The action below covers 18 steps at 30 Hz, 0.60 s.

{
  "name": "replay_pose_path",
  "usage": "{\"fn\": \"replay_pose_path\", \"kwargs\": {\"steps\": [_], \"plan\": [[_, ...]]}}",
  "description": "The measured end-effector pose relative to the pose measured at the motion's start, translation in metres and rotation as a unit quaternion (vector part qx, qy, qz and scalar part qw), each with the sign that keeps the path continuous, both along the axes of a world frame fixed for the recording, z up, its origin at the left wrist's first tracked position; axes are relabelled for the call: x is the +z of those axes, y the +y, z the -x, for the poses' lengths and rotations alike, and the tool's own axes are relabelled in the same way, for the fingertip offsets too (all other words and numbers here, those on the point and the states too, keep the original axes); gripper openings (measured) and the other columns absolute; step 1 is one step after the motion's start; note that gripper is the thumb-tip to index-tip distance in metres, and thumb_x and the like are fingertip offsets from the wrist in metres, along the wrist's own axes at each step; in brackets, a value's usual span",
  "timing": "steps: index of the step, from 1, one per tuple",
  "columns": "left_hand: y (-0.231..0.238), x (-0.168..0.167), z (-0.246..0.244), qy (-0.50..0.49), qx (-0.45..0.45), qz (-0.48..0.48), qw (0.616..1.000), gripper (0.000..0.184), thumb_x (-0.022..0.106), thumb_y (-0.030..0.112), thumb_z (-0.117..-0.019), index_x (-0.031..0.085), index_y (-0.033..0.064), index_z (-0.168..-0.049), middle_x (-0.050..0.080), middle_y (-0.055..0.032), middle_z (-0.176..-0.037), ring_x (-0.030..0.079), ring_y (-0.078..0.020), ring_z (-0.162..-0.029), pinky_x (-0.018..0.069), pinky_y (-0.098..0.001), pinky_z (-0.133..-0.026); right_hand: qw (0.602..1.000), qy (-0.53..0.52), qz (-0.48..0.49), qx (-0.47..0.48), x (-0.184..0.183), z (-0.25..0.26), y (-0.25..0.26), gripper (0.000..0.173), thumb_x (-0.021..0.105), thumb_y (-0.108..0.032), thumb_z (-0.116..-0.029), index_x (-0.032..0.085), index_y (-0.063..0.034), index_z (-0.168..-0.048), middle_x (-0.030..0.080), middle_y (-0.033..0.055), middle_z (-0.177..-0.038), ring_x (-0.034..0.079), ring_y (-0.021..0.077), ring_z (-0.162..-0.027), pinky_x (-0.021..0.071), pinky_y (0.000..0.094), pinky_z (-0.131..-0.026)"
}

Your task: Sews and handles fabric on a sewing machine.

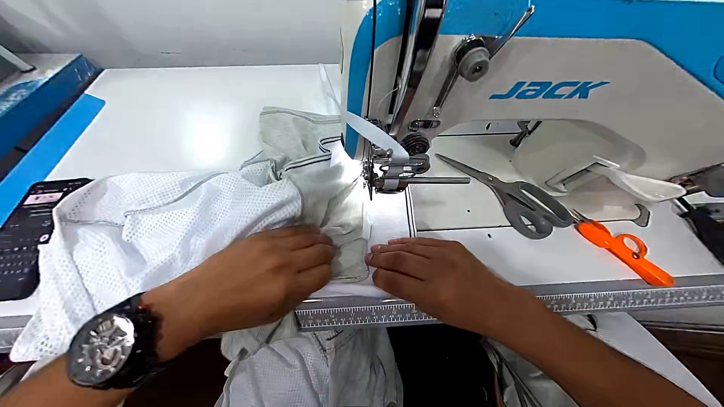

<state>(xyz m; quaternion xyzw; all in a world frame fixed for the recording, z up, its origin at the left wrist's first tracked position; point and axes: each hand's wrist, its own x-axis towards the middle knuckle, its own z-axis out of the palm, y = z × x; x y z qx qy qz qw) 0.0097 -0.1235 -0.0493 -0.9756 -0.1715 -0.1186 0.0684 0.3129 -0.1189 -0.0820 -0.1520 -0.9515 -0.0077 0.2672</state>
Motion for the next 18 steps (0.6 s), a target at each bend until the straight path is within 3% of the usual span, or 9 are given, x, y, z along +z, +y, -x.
{"fn": "replay_pose_path", "kwargs": {"steps": [2, 3, 5, 7, 9, 13, 18], "plan": [[0.000, 0.003, -0.005, -0.007, 0.005, 0.018, 1.000, 0.025, 0.049, 0.031, -0.0943, 0.068, 0.0160, -0.087, 0.063, 0.0026, -0.078, 0.066, -0.0167, -0.082, 0.0568, -0.0358, -0.075, 1.000, -0.009, 0.020, -0.005, 0.001, -0.007, 0.001, 0.017, 0.057, -0.011, -0.1023, 0.074, -0.0116, -0.101, 0.074, 0.0031, -0.117, 0.067, 0.0178, -0.120, 0.0553, 0.0325, -0.103], [-0.002, 0.001, -0.010, -0.015, 0.021, 0.029, 0.999, 0.028, 0.049, 0.035, -0.0948, 0.068, 0.0149, -0.091, 0.061, 0.0035, -0.073, 0.065, -0.0151, -0.074, 0.0550, -0.0340, -0.066, 0.999, -0.009, 0.034, -0.007, 0.000, -0.011, 0.000, 0.017, 0.057, -0.011, -0.1020, 0.074, -0.0114, -0.100, 0.074, 0.0027, -0.118, 0.066, 0.0175, -0.122, 0.0544, 0.0325, -0.105], [-0.002, -0.006, -0.018, -0.040, 0.073, 0.063, 0.995, 0.047, 0.048, 0.051, -0.0984, 0.069, 0.0113, -0.112, 0.067, 0.0035, -0.079, 0.066, -0.0122, -0.069, 0.0546, -0.0323, -0.058, 0.998, -0.002, 0.054, -0.013, -0.002, -0.016, -0.003, 0.018, 0.056, -0.010, -0.1028, 0.074, -0.0102, -0.100, 0.073, 0.0029, -0.120, 0.065, 0.0177, -0.125, 0.0528, 0.0335, -0.108], [0.002, -0.006, -0.027, -0.049, 0.125, 0.090, 0.987, 0.074, 0.041, 0.065, -0.0983, 0.056, 0.0074, -0.143, 0.070, 0.0015, -0.087, 0.064, -0.0123, -0.062, 0.0502, -0.0339, -0.049, 0.998, 0.002, 0.064, -0.021, -0.004, -0.017, -0.005, 0.020, 0.055, -0.009, -0.1025, 0.074, -0.0099, -0.100, 0.073, 0.0031, -0.122, 0.064, 0.0179, -0.126, 0.0515, 0.0344, -0.109], [0.005, -0.007, -0.035, -0.036, 0.157, 0.098, 0.982, 0.084, 0.035, 0.070, -0.0977, 0.043, 0.0093, -0.155, 0.067, 0.0013, -0.086, 0.058, -0.0137, -0.055, 0.0440, -0.0347, -0.043, 0.997, 0.002, 0.073, -0.023, -0.004, -0.018, -0.006, 0.020, 0.054, -0.008, -0.1022, 0.074, -0.0095, -0.101, 0.073, 0.0032, -0.123, 0.063, 0.0180, -0.127, 0.0509, 0.0345, -0.110], [0.002, -0.010, -0.037, -0.016, 0.159, 0.089, 0.983, 0.072, 0.028, 0.065, -0.1014, 0.056, 0.0181, -0.149, 0.068, -0.0006, -0.095, 0.059, -0.0135, -0.062, 0.0422, -0.0317, -0.047, 0.997, -0.007, 0.067, -0.029, -0.003, -0.020, -0.007, 0.020, 0.054, -0.008, -0.1018, 0.074, -0.0098, -0.102, 0.072, 0.0030, -0.123, 0.063, 0.0177, -0.127, 0.0497, 0.0337, -0.111], [0.000, -0.015, -0.035, -0.034, 0.141, 0.076, 0.986, 0.064, 0.029, 0.060, -0.1044, 0.063, 0.0217, -0.143, 0.058, 0.0022, -0.085, 0.052, -0.0103, -0.062, 0.0368, -0.0268, -0.048, 0.996, -0.006, 0.080, -0.037, -0.004, -0.020, -0.009, 0.021, 0.053, -0.008, -0.1018, 0.074, -0.0107, -0.104, 0.071, 0.0033, -0.125, 0.062, 0.0180, -0.128, 0.0494, 0.0335, -0.112]]}}
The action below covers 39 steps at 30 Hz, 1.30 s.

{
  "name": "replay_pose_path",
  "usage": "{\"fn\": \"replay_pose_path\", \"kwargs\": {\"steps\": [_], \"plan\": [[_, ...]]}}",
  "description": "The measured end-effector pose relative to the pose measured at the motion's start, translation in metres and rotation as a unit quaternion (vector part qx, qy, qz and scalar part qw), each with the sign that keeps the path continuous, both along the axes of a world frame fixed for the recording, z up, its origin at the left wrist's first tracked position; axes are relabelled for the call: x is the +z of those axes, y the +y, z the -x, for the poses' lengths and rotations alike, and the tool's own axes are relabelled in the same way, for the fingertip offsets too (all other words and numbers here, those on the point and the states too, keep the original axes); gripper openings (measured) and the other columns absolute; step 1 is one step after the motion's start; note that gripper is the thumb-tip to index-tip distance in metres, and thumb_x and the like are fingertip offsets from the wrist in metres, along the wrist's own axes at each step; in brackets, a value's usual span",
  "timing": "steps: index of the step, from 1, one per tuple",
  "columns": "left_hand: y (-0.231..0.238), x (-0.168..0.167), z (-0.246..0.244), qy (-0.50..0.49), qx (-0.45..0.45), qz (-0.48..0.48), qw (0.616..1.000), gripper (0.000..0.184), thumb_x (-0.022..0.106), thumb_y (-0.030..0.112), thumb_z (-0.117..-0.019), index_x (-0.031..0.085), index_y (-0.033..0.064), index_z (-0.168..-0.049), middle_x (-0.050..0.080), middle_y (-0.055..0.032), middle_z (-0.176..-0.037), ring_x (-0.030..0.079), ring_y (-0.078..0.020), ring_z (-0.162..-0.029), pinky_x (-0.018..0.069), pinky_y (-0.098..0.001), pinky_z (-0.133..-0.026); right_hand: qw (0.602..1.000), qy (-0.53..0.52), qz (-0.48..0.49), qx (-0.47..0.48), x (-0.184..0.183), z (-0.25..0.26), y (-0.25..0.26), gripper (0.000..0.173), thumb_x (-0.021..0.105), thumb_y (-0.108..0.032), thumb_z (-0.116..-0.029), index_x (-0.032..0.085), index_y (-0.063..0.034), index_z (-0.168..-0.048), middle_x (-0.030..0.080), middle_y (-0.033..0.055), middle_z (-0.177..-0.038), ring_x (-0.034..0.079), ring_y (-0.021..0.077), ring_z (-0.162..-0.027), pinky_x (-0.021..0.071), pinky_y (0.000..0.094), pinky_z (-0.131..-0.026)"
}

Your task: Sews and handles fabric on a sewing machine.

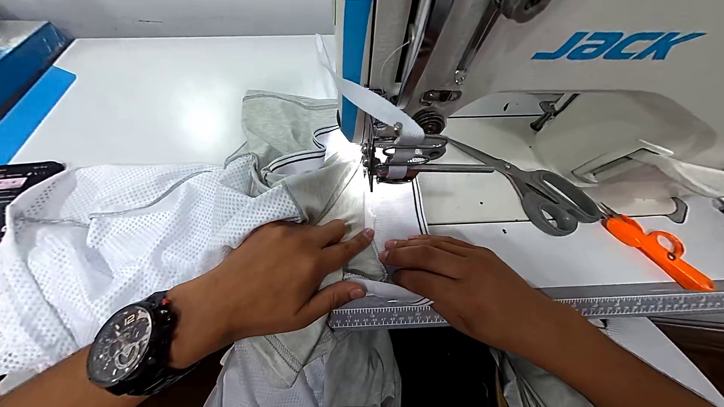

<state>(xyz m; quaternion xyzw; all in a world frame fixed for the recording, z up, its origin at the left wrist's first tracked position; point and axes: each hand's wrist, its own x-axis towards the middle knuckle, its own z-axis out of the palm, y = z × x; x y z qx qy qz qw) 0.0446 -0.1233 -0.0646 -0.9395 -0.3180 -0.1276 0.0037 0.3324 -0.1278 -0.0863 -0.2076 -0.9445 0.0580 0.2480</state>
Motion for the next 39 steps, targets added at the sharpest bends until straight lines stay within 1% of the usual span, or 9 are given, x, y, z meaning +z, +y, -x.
{"fn": "replay_pose_path", "kwargs": {"steps": [2, 3, 4, 5, 6, 9, 14, 25, 39], "plan": [[-0.001, -0.002, -0.001, -0.005, -0.004, -0.010, 1.000, 0.063, 0.030, 0.059, -0.1045, 0.065, 0.0206, -0.141, 0.063, -0.0022, -0.100, 0.058, -0.0135, -0.074, 0.0437, -0.0291, -0.055, 1.000, -0.004, 0.009, -0.010, 0.000, 0.001, -0.002, 0.021, 0.053, -0.009, -0.1017, 0.074, -0.0115, -0.103, 0.069, 0.0041, -0.127, 0.060, 0.0187, -0.129, 0.0497, 0.0336, -0.111], [-0.001, -0.003, -0.001, -0.006, -0.006, -0.008, 1.000, 0.062, 0.031, 0.059, -0.1047, 0.065, 0.0210, -0.140, 0.065, -0.0051, -0.117, 0.063, -0.0160, -0.086, 0.0490, -0.0318, -0.063, 1.000, -0.007, 0.012, -0.016, 0.000, 0.001, -0.003, 0.021, 0.053, -0.010, -0.1016, 0.073, -0.0118, -0.103, 0.068, 0.0047, -0.129, 0.059, 0.0191, -0.130, 0.0499, 0.0341, -0.110], [-0.002, -0.003, -0.001, 0.000, -0.006, -0.004, 1.000, 0.061, 0.031, 0.058, -0.1050, 0.064, 0.0219, -0.141, 0.062, -0.0064, -0.138, 0.066, -0.0184, -0.102, 0.0538, -0.0348, -0.073, 1.000, -0.009, 0.015, -0.023, -0.001, 0.001, -0.004, 0.021, 0.052, -0.010, -0.1013, 0.073, -0.0121, -0.103, 0.066, 0.0053, -0.130, 0.058, 0.0199, -0.131, 0.0496, 0.0347, -0.110], [-0.001, -0.004, -0.001, 0.009, -0.009, 0.001, 1.000, 0.060, 0.030, 0.057, -0.1055, 0.062, 0.0222, -0.143, 0.052, -0.0046, -0.154, 0.066, -0.0187, -0.108, 0.0538, -0.0358, -0.076, 0.999, -0.009, 0.018, -0.028, -0.001, 0.002, -0.006, 0.021, 0.052, -0.010, -0.1014, 0.073, -0.0119, -0.104, 0.066, 0.0058, -0.131, 0.057, 0.0204, -0.132, 0.0486, 0.0353, -0.111], [-0.001, -0.005, -0.002, 0.009, -0.016, 0.001, 1.000, 0.060, 0.030, 0.055, -0.1059, 0.062, 0.0208, -0.143, 0.047, -0.0022, -0.158, 0.064, -0.0177, -0.104, 0.0514, -0.0349, -0.074, 0.999, -0.008, 0.022, -0.032, -0.002, 0.002, -0.008, 0.022, 0.052, -0.009, -0.1018, 0.073, -0.0113, -0.104, 0.066, 0.0062, -0.132, 0.057, 0.0208, -0.133, 0.0477, 0.0357, -0.113], [0.003, -0.005, -0.001, 0.005, -0.036, 0.000, 0.999, 0.058, 0.032, 0.051, -0.1067, 0.063, 0.0178, -0.143, 0.051, 0.0022, -0.156, 0.065, -0.0141, -0.100, 0.0498, -0.0318, -0.072, 0.999, -0.008, 0.026, -0.037, -0.002, 0.002, -0.010, 0.022, 0.051, -0.010, -0.1026, 0.073, -0.0106, -0.104, 0.067, 0.0057, -0.131, 0.057, 0.0209, -0.134, 0.0465, 0.0362, -0.115], [0.009, 0.000, 0.003, 0.005, -0.054, 0.033, 0.998, 0.057, 0.033, 0.050, -0.1068, 0.059, 0.0184, -0.147, 0.052, 0.0041, -0.155, 0.065, -0.0118, -0.114, 0.0525, -0.0316, -0.080, 0.999, -0.021, 0.030, -0.030, 0.001, 0.001, -0.008, 0.024, 0.051, -0.008, -0.1002, 0.074, -0.0087, -0.106, 0.067, 0.0080, -0.133, 0.058, 0.0232, -0.132, 0.0461, 0.0365, -0.115], [0.030, 0.000, 0.004, 0.002, -0.068, 0.042, 0.997, 0.057, 0.035, 0.050, -0.1059, 0.057, 0.0177, -0.148, 0.054, 0.0009, -0.153, 0.067, -0.0143, -0.109, 0.0526, -0.0332, -0.077, 0.998, -0.023, 0.042, -0.049, 0.004, 0.000, 0.002, 0.029, 0.049, -0.012, -0.1005, 0.074, -0.0054, -0.115, 0.066, 0.0098, -0.137, 0.055, 0.0257, -0.137, 0.0440, 0.0371, -0.116], [0.059, 0.001, 0.002, -0.006, -0.061, 0.026, 0.998, 0.057, 0.033, 0.049, -0.1067, 0.057, 0.0175, -0.147, 0.055, 0.0005, -0.152, 0.066, -0.0170, -0.119, 0.0536, -0.0386, -0.083, 0.996, -0.044, 0.050, -0.050, 0.008, -0.003, 0.032, 0.034, 0.047, -0.013, -0.1005, 0.071, -0.0072, -0.124, 0.063, 0.0076, -0.143, 0.054, 0.0212, -0.138, 0.0431, 0.0335, -0.116]]}}
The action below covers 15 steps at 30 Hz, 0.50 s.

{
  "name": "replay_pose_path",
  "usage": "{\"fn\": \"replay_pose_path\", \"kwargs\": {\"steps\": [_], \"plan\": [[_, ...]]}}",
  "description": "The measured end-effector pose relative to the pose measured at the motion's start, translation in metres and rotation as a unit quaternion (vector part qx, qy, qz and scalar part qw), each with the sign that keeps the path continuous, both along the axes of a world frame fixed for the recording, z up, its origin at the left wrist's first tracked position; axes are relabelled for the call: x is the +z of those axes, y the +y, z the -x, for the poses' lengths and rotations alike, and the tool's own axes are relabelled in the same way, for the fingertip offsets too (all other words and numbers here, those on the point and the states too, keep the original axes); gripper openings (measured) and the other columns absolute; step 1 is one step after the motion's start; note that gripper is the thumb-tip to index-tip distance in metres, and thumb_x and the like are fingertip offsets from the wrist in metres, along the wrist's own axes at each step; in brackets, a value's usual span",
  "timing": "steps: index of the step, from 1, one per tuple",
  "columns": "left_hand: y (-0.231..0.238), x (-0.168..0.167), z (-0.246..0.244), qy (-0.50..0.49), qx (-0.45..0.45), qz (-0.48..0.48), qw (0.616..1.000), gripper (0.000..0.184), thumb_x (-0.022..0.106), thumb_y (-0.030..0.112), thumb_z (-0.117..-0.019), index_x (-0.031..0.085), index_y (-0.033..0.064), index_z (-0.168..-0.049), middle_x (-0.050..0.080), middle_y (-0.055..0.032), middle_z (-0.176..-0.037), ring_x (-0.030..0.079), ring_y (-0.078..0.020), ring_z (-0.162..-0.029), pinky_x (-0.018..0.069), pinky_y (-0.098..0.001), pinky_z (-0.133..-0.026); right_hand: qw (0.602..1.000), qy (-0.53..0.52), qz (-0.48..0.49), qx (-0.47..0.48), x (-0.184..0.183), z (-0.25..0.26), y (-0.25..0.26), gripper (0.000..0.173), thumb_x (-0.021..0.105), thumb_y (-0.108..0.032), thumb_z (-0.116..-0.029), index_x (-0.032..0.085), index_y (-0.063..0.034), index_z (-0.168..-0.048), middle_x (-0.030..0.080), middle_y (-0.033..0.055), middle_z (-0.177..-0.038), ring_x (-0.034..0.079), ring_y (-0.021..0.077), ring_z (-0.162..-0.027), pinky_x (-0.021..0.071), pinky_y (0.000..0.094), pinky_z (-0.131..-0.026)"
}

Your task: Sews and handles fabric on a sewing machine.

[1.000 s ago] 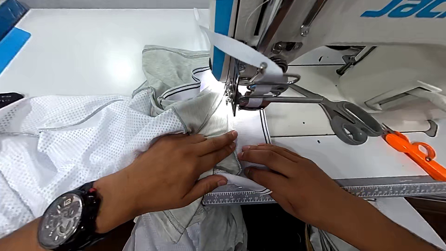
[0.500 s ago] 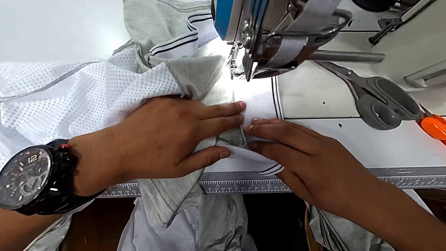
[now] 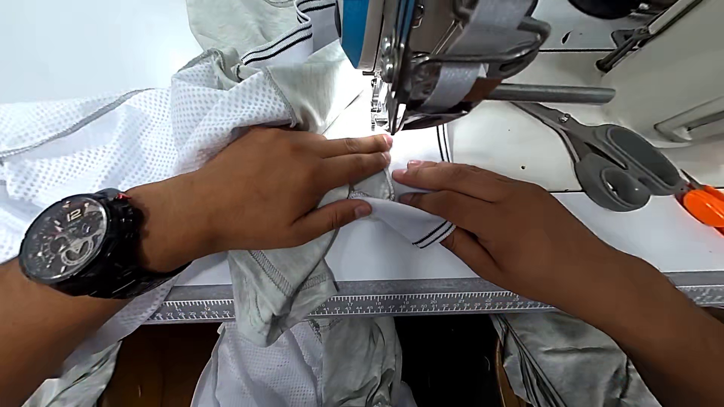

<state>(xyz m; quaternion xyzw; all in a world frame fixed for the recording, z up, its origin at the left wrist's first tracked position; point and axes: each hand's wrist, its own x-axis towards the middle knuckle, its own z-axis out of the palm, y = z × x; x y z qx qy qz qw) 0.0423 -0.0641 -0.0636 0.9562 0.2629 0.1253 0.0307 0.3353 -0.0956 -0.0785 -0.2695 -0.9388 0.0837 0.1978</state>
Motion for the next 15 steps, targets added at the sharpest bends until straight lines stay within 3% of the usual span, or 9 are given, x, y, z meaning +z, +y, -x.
{"fn": "replay_pose_path", "kwargs": {"steps": [3, 5, 7, 10, 12, 15], "plan": [[0.004, -0.001, 0.000, 0.004, 0.006, -0.019, 1.000, 0.057, 0.032, 0.048, -0.1070, 0.059, 0.0162, -0.145, 0.057, -0.0063, -0.149, 0.066, -0.0223, -0.116, 0.0539, -0.0411, -0.081, 1.000, -0.003, 0.001, -0.009, 0.001, 0.001, 0.006, 0.035, 0.047, -0.013, -0.1012, 0.071, -0.0088, -0.126, 0.062, 0.0069, -0.144, 0.054, 0.0204, -0.139, 0.0439, 0.0333, -0.115], [0.005, 0.000, -0.001, 0.005, 0.014, -0.036, 0.999, 0.057, 0.031, 0.047, -0.1068, 0.062, 0.0147, -0.143, 0.061, -0.0133, -0.134, 0.066, -0.0256, -0.097, 0.0507, -0.0415, -0.069, 1.000, -0.002, 0.001, -0.011, 0.001, 0.001, 0.011, 0.035, 0.047, -0.013, -0.1018, 0.071, -0.0085, -0.127, 0.061, 0.0073, -0.145, 0.054, 0.0206, -0.139, 0.0430, 0.0333, -0.116], [0.007, 0.000, -0.001, 0.006, 0.019, -0.042, 0.999, 0.057, 0.032, 0.048, -0.1069, 0.063, 0.0161, -0.142, 0.062, -0.0129, -0.125, 0.064, -0.0249, -0.088, 0.0475, -0.0404, -0.063, 1.000, 0.001, 0.000, -0.012, 0.001, 0.001, 0.015, 0.035, 0.046, -0.012, -0.1024, 0.071, -0.0075, -0.127, 0.061, 0.0079, -0.145, 0.054, 0.0204, -0.139, 0.0431, 0.0331, -0.116], [0.016, -0.002, 0.001, 0.002, 0.017, -0.032, 0.999, 0.056, 0.032, 0.049, -0.1067, 0.062, 0.0192, -0.143, 0.062, -0.0116, -0.128, 0.066, -0.0255, -0.098, 0.0513, -0.0425, -0.068, 1.000, -0.001, 0.001, -0.023, 0.002, 0.003, 0.020, 0.035, 0.046, -0.014, -0.1036, 0.069, -0.0076, -0.129, 0.060, 0.0084, -0.146, 0.053, 0.0199, -0.140, 0.0429, 0.0333, -0.116], [0.023, -0.002, 0.003, -0.004, 0.016, -0.019, 1.000, 0.055, 0.033, 0.052, -0.1061, 0.063, 0.0227, -0.142, 0.062, -0.0106, -0.129, 0.065, -0.0258, -0.108, 0.0536, -0.0448, -0.077, 0.999, -0.006, 0.004, -0.037, 0.001, 0.005, 0.021, 0.036, 0.046, -0.016, -0.1038, 0.067, -0.0088, -0.132, 0.059, 0.0076, -0.147, 0.053, 0.0191, -0.140, 0.0437, 0.0331, -0.115], [0.032, -0.001, 0.005, -0.020, 0.001, -0.018, 1.000, 0.052, 0.036, 0.051, -0.1057, 0.065, 0.0241, -0.139, 0.063, -0.0132, -0.129, 0.062, -0.0278, -0.115, 0.0516, -0.0453, -0.084, 0.999, -0.010, 0.004, -0.054, -0.001, 0.006, 0.023, 0.040, 0.046, -0.019, -0.1040, 0.064, -0.0089, -0.138, 0.057, 0.0064, -0.149, 0.051, 0.0192, -0.141, 0.0414, 0.0337, -0.116]]}}
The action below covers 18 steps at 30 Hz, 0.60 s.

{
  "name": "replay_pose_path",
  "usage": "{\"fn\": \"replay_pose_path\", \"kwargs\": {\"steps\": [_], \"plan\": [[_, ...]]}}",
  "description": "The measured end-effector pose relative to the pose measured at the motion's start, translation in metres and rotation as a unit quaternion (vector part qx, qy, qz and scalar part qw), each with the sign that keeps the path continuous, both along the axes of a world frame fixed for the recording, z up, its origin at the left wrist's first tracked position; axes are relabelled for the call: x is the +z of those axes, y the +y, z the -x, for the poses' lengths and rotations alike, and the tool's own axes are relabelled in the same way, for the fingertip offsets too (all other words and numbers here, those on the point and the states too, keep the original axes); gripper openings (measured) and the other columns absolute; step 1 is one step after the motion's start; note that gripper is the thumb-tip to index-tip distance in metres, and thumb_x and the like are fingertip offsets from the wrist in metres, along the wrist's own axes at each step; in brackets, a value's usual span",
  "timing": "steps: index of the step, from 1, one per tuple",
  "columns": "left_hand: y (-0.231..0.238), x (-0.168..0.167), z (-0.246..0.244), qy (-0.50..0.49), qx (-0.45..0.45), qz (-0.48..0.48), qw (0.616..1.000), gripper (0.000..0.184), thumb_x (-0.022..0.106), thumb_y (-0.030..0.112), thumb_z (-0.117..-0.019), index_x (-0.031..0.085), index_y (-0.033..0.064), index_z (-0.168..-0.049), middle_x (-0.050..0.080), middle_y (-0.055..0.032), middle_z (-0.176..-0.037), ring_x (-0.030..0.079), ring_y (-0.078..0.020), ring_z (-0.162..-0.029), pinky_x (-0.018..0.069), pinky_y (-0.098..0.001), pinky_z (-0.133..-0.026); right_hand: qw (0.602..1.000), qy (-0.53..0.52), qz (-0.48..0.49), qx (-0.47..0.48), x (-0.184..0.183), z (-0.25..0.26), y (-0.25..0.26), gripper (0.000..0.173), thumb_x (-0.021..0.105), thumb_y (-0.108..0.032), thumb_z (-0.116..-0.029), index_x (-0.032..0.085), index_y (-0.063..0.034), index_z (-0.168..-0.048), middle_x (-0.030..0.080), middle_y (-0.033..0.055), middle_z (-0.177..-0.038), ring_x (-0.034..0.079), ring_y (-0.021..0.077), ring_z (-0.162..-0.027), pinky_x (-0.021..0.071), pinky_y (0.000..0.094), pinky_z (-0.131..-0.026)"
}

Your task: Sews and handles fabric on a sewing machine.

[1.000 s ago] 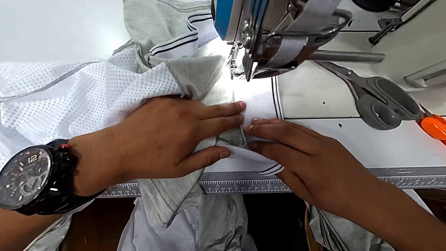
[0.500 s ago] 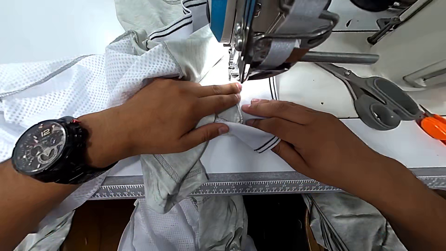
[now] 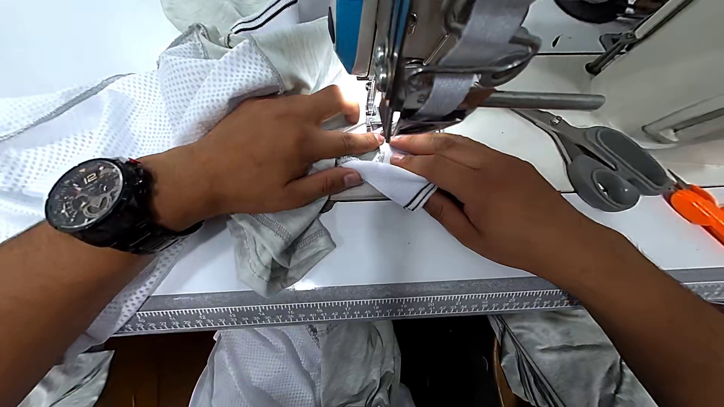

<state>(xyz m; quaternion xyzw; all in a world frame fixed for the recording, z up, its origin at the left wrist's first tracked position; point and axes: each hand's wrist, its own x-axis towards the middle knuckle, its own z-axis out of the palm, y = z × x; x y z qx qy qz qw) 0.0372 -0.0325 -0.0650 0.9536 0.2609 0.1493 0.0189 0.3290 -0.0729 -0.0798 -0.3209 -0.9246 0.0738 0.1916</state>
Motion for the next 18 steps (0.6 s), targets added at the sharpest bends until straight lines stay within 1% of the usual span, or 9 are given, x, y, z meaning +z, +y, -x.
{"fn": "replay_pose_path", "kwargs": {"steps": [3, 6, 10, 12, 13, 14, 15, 17, 18], "plan": [[0.002, 0.000, 0.001, -0.012, -0.008, 0.000, 1.000, 0.050, 0.039, 0.050, -0.1050, 0.068, 0.0240, -0.136, 0.063, -0.0130, -0.128, 0.061, -0.0266, -0.117, 0.0503, -0.0436, -0.089, 1.000, 0.004, 0.006, -0.001, 0.000, 0.000, 0.001, 0.040, 0.047, -0.020, -0.1047, 0.062, -0.0086, -0.140, 0.057, 0.0065, -0.149, 0.050, 0.0196, -0.142, 0.0394, 0.0347, -0.118], [0.002, 0.000, 0.000, -0.009, -0.004, -0.004, 1.000, 0.051, 0.038, 0.052, -0.1046, 0.069, 0.0251, -0.135, 0.064, -0.0132, -0.131, 0.062, -0.0273, -0.118, 0.0513, -0.0462, -0.090, 1.000, 0.011, 0.006, -0.001, -0.002, -0.001, 0.002, 0.041, 0.046, -0.021, -0.1044, 0.063, -0.0101, -0.140, 0.057, 0.0060, -0.149, 0.050, 0.0198, -0.142, 0.0383, 0.0365, -0.119], [0.003, -0.002, 0.000, -0.011, 0.008, -0.016, 1.000, 0.052, 0.038, 0.057, -0.1033, 0.069, 0.0279, -0.134, 0.065, -0.0122, -0.129, 0.064, -0.0261, -0.113, 0.0524, -0.0465, -0.084, 1.000, 0.021, 0.000, 0.003, -0.003, 0.000, 0.004, 0.043, 0.047, -0.022, -0.1027, 0.062, -0.0109, -0.141, 0.056, 0.0060, -0.150, 0.048, 0.0206, -0.143, 0.0378, 0.0400, -0.119], [0.003, -0.002, -0.002, -0.018, 0.010, -0.013, 1.000, 0.053, 0.039, 0.059, -0.1022, 0.071, 0.0275, -0.131, 0.066, -0.0109, -0.123, 0.065, -0.0247, -0.101, 0.0525, -0.0445, -0.078, 0.998, 0.051, -0.015, -0.013, -0.002, -0.002, 0.002, 0.042, 0.051, -0.019, -0.1004, 0.063, -0.0089, -0.139, 0.059, 0.0081, -0.146, 0.050, 0.0232, -0.141, 0.0391, 0.0442, -0.118], [0.004, -0.003, -0.003, -0.026, 0.010, -0.012, 1.000, 0.053, 0.040, 0.059, -0.1020, 0.072, 0.0264, -0.129, 0.066, -0.0112, -0.120, 0.065, -0.0257, -0.099, 0.0536, -0.0460, -0.077, 0.996, 0.077, -0.035, -0.038, -0.002, -0.005, 0.000, 0.039, 0.053, -0.018, -0.0997, 0.066, -0.0078, -0.134, 0.062, 0.0089, -0.142, 0.052, 0.0243, -0.138, 0.0409, 0.0459, -0.116], [0.004, -0.004, -0.003, -0.032, 0.013, -0.011, 0.999, 0.053, 0.041, 0.060, -0.1015, 0.073, 0.0260, -0.128, 0.065, -0.0119, -0.121, 0.065, -0.0279, -0.101, 0.0549, -0.0486, -0.078, 0.991, 0.100, -0.059, -0.073, -0.001, -0.008, -0.003, 0.034, 0.054, -0.017, -0.0993, 0.069, -0.0061, -0.128, 0.064, 0.0101, -0.137, 0.055, 0.0258, -0.135, 0.0431, 0.0476, -0.114], [0.004, -0.007, -0.003, -0.034, 0.020, -0.009, 0.999, 0.053, 0.042, 0.061, -0.1011, 0.072, 0.0266, -0.129, 0.065, -0.0124, -0.123, 0.065, -0.0299, -0.106, 0.0554, -0.0515, -0.083, 0.983, 0.116, -0.077, -0.118, 0.000, -0.011, -0.006, 0.033, 0.054, -0.016, -0.0988, 0.070, -0.0042, -0.125, 0.066, 0.0117, -0.134, 0.057, 0.0276, -0.132, 0.0455, 0.0495, -0.111], [-0.001, -0.010, -0.003, -0.031, 0.047, -0.013, 0.998, 0.053, 0.045, 0.062, -0.1001, 0.070, 0.0279, -0.132, 0.064, -0.0126, -0.130, 0.064, -0.0301, -0.113, 0.0555, -0.0519, -0.088, 0.964, 0.139, -0.071, -0.215, 0.002, -0.017, -0.016, 0.036, 0.050, -0.016, -0.0992, 0.067, -0.0023, -0.128, 0.067, 0.0140, -0.130, 0.063, 0.0283, -0.123, 0.0509, 0.0514, -0.103], [-0.011, -0.010, -0.005, -0.031, 0.070, -0.015, 0.997, 0.054, 0.046, 0.062, -0.0997, 0.070, 0.0276, -0.133, 0.063, -0.0135, -0.132, 0.065, -0.0304, -0.112, 0.0561, -0.0522, -0.087, 0.953, 0.164, -0.051, -0.250, 0.002, -0.019, -0.025, 0.036, 0.049, -0.017, -0.1007, 0.064, -0.0023, -0.130, 0.068, 0.0134, -0.127, 0.066, 0.0254, -0.118, 0.0545, 0.0491, -0.098]]}}
